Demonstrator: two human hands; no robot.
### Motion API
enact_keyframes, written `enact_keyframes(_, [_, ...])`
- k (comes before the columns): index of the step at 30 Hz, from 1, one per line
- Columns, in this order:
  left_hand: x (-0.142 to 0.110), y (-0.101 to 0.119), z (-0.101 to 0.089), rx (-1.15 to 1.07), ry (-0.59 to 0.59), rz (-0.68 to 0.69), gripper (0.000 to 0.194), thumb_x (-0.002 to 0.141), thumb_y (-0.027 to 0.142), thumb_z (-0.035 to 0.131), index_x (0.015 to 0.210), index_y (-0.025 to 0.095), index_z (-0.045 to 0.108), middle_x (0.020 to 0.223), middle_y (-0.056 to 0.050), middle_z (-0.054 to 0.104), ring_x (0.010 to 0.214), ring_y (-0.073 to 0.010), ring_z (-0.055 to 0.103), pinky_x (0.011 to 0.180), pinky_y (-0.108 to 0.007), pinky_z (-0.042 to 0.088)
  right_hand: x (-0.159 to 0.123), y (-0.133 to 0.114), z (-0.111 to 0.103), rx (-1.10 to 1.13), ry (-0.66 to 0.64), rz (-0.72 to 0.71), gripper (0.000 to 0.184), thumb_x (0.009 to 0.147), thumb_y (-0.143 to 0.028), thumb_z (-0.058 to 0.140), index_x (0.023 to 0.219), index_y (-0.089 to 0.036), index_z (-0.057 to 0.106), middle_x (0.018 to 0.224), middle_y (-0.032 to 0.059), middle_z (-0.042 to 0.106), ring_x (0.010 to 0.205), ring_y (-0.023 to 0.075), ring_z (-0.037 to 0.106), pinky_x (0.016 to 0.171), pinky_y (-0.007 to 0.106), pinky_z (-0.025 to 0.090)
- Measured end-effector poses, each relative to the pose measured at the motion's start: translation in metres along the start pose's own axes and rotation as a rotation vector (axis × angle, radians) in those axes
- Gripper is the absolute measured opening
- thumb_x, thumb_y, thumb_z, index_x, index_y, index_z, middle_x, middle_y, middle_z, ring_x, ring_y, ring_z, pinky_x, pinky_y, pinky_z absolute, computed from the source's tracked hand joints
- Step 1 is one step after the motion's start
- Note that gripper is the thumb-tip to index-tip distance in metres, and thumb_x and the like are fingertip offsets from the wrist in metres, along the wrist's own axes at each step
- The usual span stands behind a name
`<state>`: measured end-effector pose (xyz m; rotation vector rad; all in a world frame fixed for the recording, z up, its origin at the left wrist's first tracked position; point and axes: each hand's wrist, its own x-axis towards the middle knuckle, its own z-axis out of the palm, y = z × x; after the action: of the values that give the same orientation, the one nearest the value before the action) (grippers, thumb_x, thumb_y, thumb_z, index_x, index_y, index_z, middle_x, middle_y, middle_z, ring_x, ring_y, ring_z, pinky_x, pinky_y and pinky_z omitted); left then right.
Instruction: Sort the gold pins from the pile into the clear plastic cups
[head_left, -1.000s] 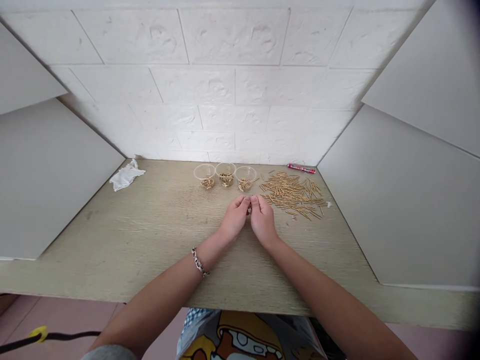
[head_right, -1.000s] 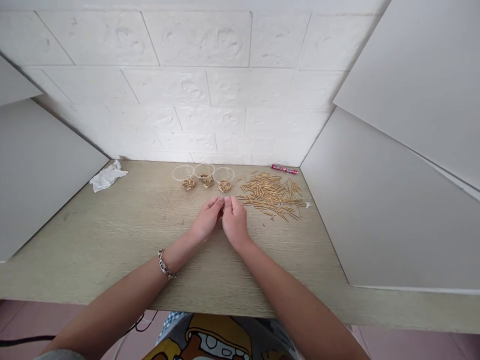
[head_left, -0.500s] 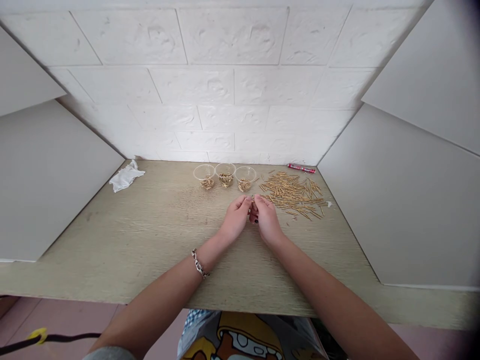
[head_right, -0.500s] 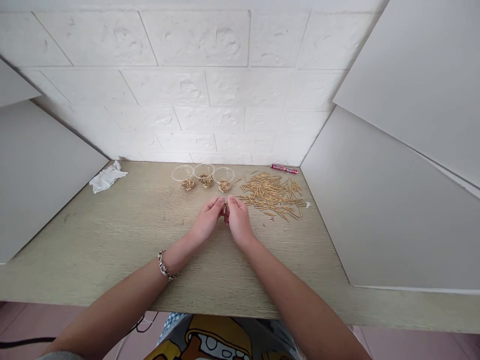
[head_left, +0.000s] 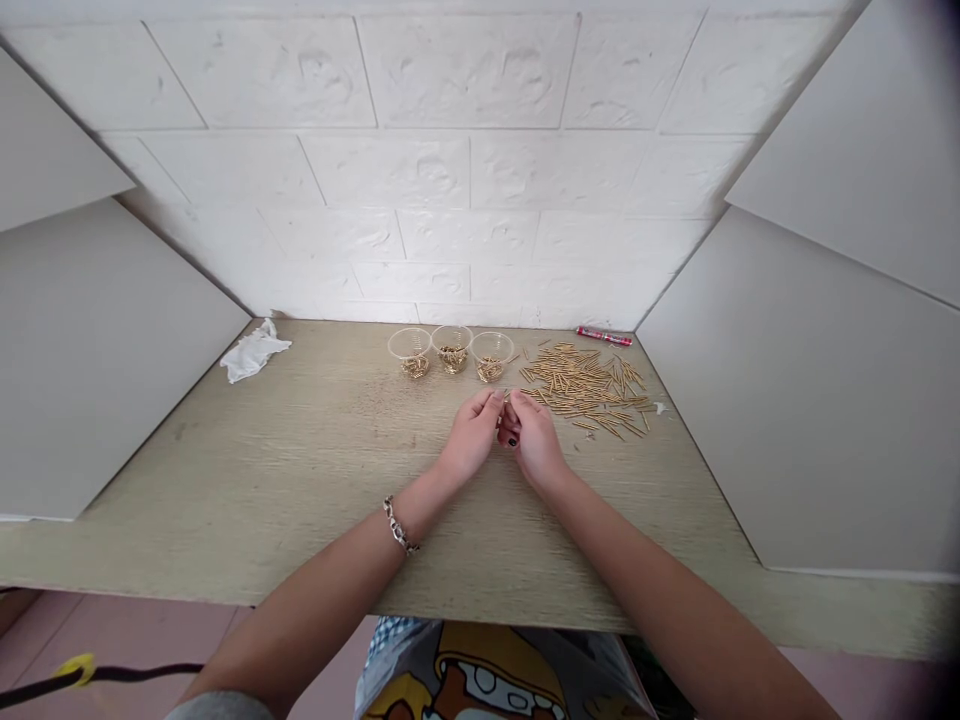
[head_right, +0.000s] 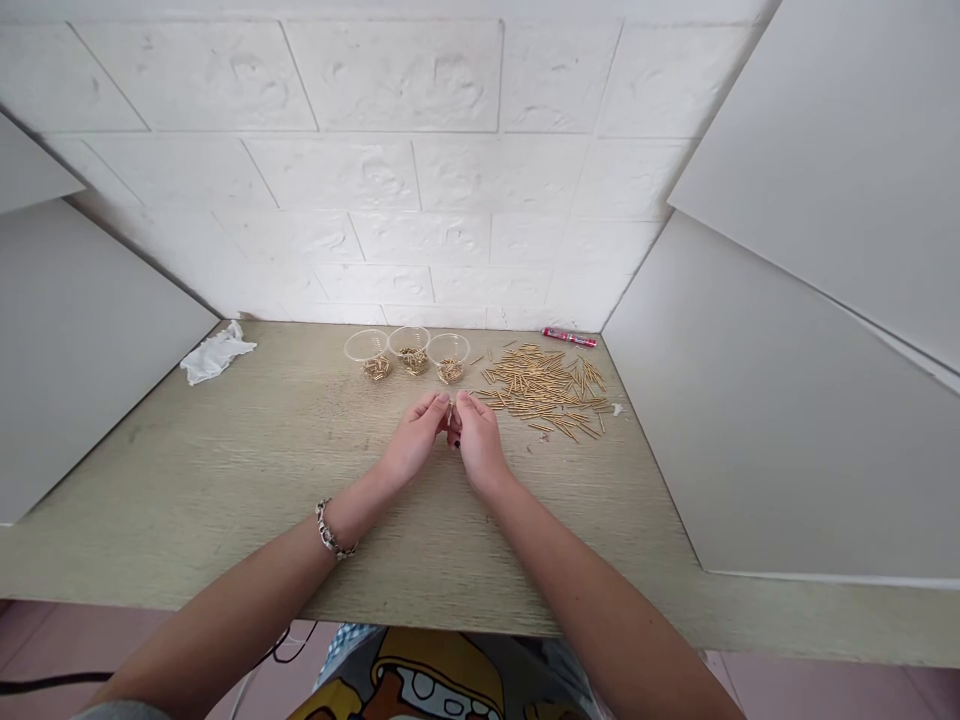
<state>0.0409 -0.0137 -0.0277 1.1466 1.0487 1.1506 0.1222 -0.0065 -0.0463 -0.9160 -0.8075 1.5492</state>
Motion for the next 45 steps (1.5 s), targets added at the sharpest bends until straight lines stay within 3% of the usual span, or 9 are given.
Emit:
enact_keyframes(12, [-0.007,0.010,-0.001,0.393,0.114,0.157,0.031,0.084,0.030,0.037,0.057,0.016,0.039,0.054,0.003,0.044,0.054,-0.0089,0.042,0.053,-0.020,0.035,-0.003,0.000,-0.001,-0.094,0.014,-0.077,0.037,0.075,-0.044,0.049,0.055,-0.020,0.031,0.046,-0.0068,0.030,0.040,0.0071,0.029,0.039,0.023,0.024])
enact_keyframes(18, [-0.006,0.011,0.000,0.340,0.110,0.130,0.030,0.084,0.030,0.039,0.058,0.015,0.039,0.053,0.003,0.044,0.051,-0.0082,0.043,0.050,-0.019,0.035,-0.004,0.002,0.000,-0.106,0.019,-0.082,0.036,0.075,-0.045,0.049,0.057,-0.019,0.033,0.047,-0.0067,0.032,0.040,0.0070,0.031,0.039,0.023,0.024])
enact_keyframes(27, [-0.005,0.006,0.001,0.155,0.049,0.074,0.028,0.084,0.031,0.039,0.061,0.015,0.041,0.052,0.003,0.046,0.042,-0.0068,0.045,0.044,-0.019,0.039,-0.007,0.001,0.003,0.084,0.025,-0.027,0.040,0.073,-0.045,0.054,0.055,-0.018,0.031,0.045,-0.0077,0.028,0.037,0.0051,0.027,0.036,0.021,0.022])
enact_keyframes(45, [-0.006,0.001,0.001,0.244,0.045,0.108,0.030,0.084,0.037,0.040,0.063,0.015,0.044,0.054,0.003,0.048,0.039,-0.0073,0.046,0.036,-0.019,0.040,-0.018,-0.011,0.013,0.157,0.103,0.065,0.035,0.077,-0.036,0.047,0.053,-0.019,0.029,0.041,-0.0079,0.026,0.034,0.0052,0.022,0.034,0.019,0.020])
